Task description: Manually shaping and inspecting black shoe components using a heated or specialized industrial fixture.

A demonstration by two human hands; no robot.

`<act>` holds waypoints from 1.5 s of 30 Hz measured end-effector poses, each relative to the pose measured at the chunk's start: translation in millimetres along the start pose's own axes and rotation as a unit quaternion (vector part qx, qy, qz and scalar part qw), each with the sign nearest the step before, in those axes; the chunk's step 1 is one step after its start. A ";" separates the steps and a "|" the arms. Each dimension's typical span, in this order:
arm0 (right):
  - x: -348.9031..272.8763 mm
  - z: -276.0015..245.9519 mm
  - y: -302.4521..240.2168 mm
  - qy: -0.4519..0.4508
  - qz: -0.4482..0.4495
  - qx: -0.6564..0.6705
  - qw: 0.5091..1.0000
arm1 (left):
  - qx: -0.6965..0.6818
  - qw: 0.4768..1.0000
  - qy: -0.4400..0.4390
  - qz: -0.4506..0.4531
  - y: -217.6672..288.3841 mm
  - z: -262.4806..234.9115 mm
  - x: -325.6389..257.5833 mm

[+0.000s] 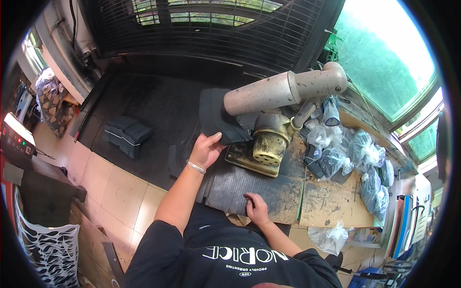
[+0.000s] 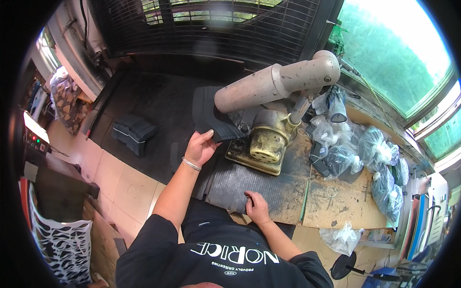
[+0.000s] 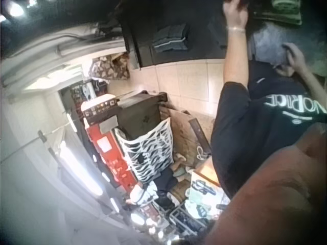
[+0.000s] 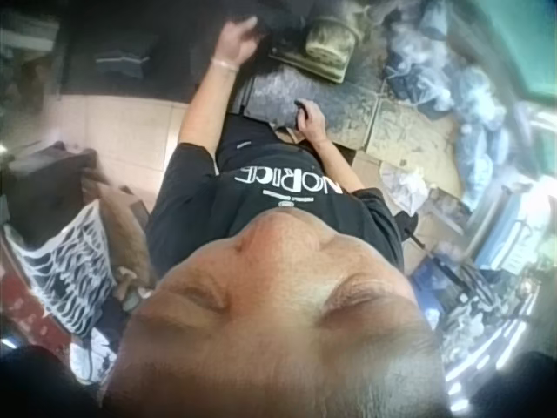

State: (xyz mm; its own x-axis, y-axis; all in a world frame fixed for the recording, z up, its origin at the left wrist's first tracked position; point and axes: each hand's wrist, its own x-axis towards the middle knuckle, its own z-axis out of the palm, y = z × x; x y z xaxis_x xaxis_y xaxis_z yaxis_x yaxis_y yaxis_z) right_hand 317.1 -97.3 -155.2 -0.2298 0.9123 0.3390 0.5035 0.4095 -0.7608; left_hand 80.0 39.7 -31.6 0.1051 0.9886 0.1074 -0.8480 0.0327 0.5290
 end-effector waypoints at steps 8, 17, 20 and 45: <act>-4.9 3.9 4.5 0.009 0.007 0.006 1.000 | -0.011 1.000 0.001 -0.011 -4.7 -7.7 -26.0; 90.7 11.0 -84.8 0.054 0.046 0.387 0.920 | -0.021 1.000 0.019 -0.015 -36.4 3.0 -56.1; 127.3 21.5 -111.6 0.136 0.039 0.457 0.878 | -0.017 0.999 0.044 -0.014 -41.8 3.7 -56.7; 216.4 19.2 -101.2 0.157 0.134 0.489 0.848 | 0.095 0.992 -0.067 0.040 44.0 5.2 36.7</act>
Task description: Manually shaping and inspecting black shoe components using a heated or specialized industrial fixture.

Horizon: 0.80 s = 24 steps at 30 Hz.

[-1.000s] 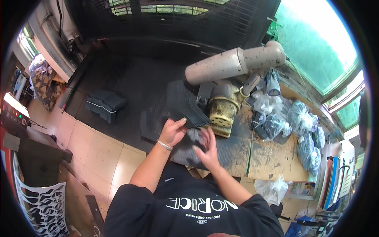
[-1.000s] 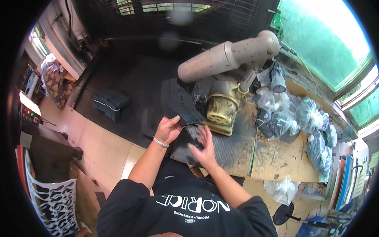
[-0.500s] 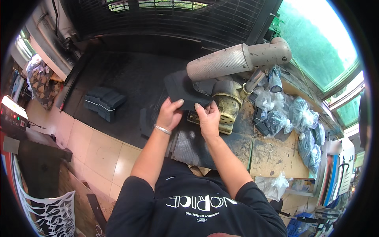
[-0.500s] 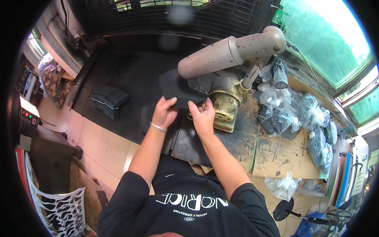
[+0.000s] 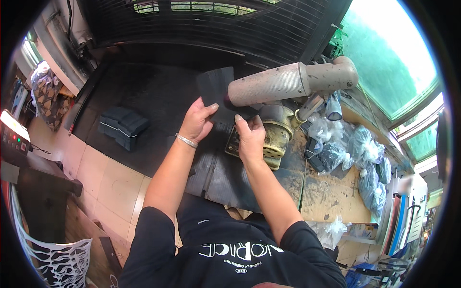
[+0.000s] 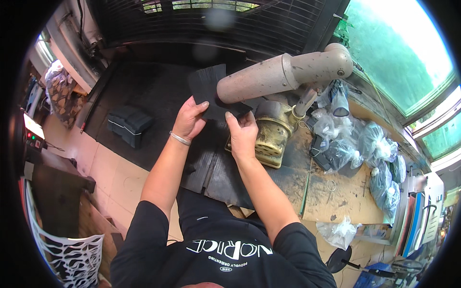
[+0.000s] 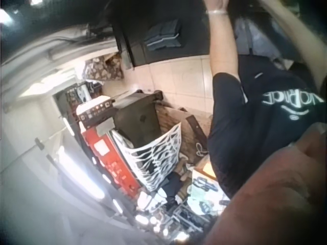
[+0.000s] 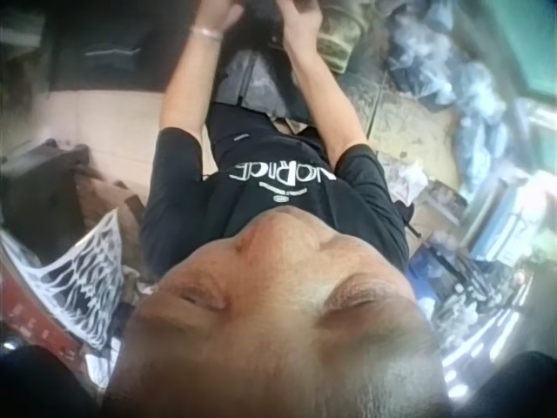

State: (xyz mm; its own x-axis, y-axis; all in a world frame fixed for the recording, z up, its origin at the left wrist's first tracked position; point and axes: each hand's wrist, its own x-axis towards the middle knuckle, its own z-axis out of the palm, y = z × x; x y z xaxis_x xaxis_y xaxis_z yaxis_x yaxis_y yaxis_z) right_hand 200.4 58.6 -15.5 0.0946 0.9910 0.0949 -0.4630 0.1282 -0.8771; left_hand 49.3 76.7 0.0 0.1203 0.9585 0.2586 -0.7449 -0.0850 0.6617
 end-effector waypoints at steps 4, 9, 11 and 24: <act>-9.9 -9.6 0.7 0.010 0.028 -0.041 0.999 | -0.009 1.000 -0.005 -0.013 -4.4 0.4 -8.8; -25.7 -8.2 -1.2 -0.014 -0.007 -0.008 1.000 | -0.019 1.000 0.000 -0.019 -10.1 0.5 -20.9; -32.5 -7.3 -2.6 -0.012 -0.010 0.027 1.000 | -0.004 1.000 0.007 -0.021 -13.1 0.2 -26.1; -69.9 -20.5 4.8 -0.014 0.004 0.028 1.000 | -0.017 0.998 0.015 -0.051 -25.0 -5.3 -57.9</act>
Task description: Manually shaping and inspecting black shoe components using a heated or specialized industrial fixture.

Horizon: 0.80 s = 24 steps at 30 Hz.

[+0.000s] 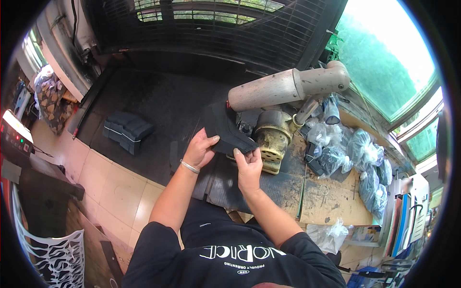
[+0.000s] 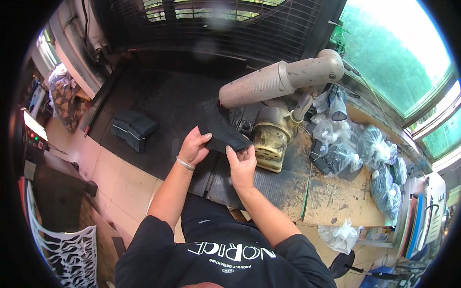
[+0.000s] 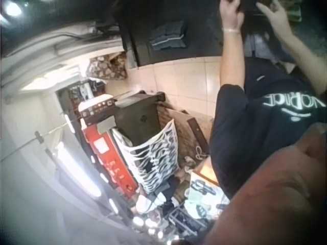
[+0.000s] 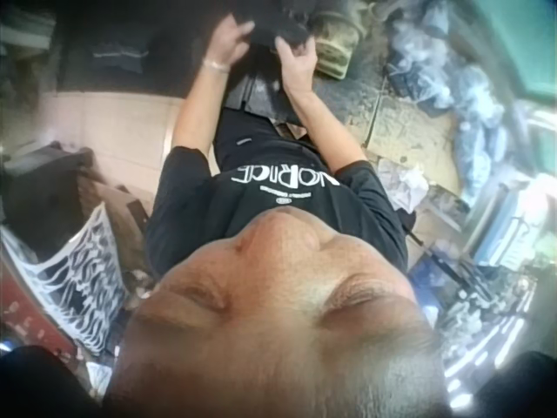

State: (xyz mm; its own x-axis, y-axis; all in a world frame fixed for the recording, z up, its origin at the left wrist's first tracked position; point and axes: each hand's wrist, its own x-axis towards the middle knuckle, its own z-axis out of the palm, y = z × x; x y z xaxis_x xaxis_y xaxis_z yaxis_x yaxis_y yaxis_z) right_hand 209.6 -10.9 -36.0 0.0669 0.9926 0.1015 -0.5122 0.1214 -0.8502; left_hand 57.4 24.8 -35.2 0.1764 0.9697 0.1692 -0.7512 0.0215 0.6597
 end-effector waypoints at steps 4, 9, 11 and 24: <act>-2.3 1.3 3.5 -0.011 -0.009 0.007 1.000 | 0.000 1.000 0.006 0.002 3.9 3.0 -3.5; 14.9 6.3 1.0 -0.012 -0.007 0.005 1.000 | -0.006 1.000 0.004 0.020 9.4 2.0 10.4; 23.8 9.4 -3.2 -0.027 0.004 -0.016 1.000 | -0.003 1.000 0.010 0.027 12.8 1.8 18.0; 63.6 36.2 -7.1 -0.018 -0.021 -0.017 0.999 | 0.019 0.999 0.005 0.051 44.3 5.3 57.2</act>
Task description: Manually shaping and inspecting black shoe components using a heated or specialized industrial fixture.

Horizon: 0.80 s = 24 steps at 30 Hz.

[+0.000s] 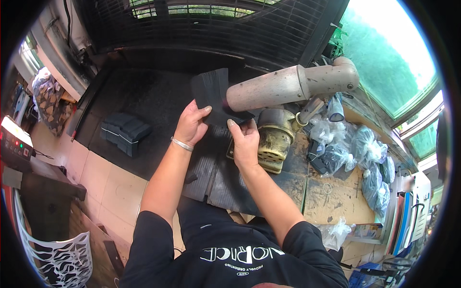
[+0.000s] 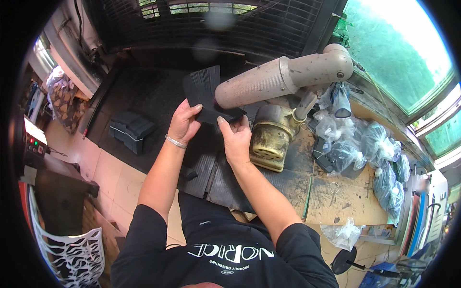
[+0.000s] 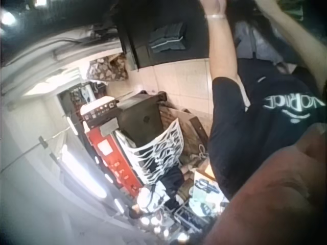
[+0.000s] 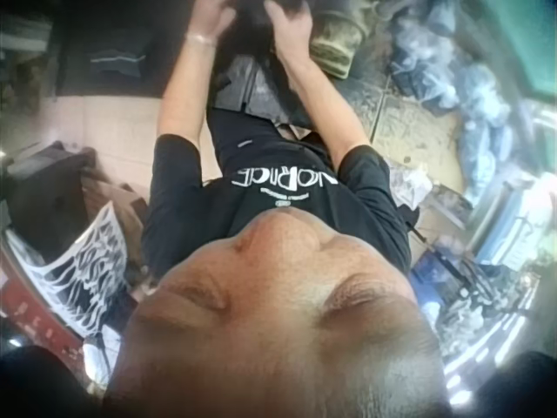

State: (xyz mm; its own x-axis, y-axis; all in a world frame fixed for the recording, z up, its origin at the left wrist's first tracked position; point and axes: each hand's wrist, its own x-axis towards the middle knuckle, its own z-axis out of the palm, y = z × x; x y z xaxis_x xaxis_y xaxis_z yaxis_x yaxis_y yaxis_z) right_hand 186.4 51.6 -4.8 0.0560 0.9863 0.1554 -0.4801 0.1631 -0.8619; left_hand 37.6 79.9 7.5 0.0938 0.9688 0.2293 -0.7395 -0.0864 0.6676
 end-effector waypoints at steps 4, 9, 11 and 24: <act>-3.2 -1.0 1.4 -0.004 0.000 0.010 1.000 | -0.002 1.000 0.004 -0.003 -1.0 1.1 -3.8; -16.9 -6.3 6.9 -0.012 0.010 0.029 0.999 | -0.003 1.000 0.008 -0.012 -7.7 -5.3 -16.3; -22.0 -10.1 7.8 -0.013 0.015 0.021 1.000 | -0.005 1.000 0.009 -0.013 -10.4 -5.6 -20.7; -53.0 -19.0 12.5 -0.012 0.020 0.002 1.000 | -0.023 0.999 0.024 -0.029 -19.7 -8.3 -49.5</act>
State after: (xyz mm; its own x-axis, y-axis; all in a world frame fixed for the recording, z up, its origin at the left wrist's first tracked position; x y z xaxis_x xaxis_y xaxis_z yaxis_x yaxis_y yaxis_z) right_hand 194.1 1.8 -33.0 0.0147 0.9911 0.1320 -0.4850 0.1225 -0.8659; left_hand 41.9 35.6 -22.9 0.1065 0.9820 0.1562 -0.7636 -0.0198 0.6454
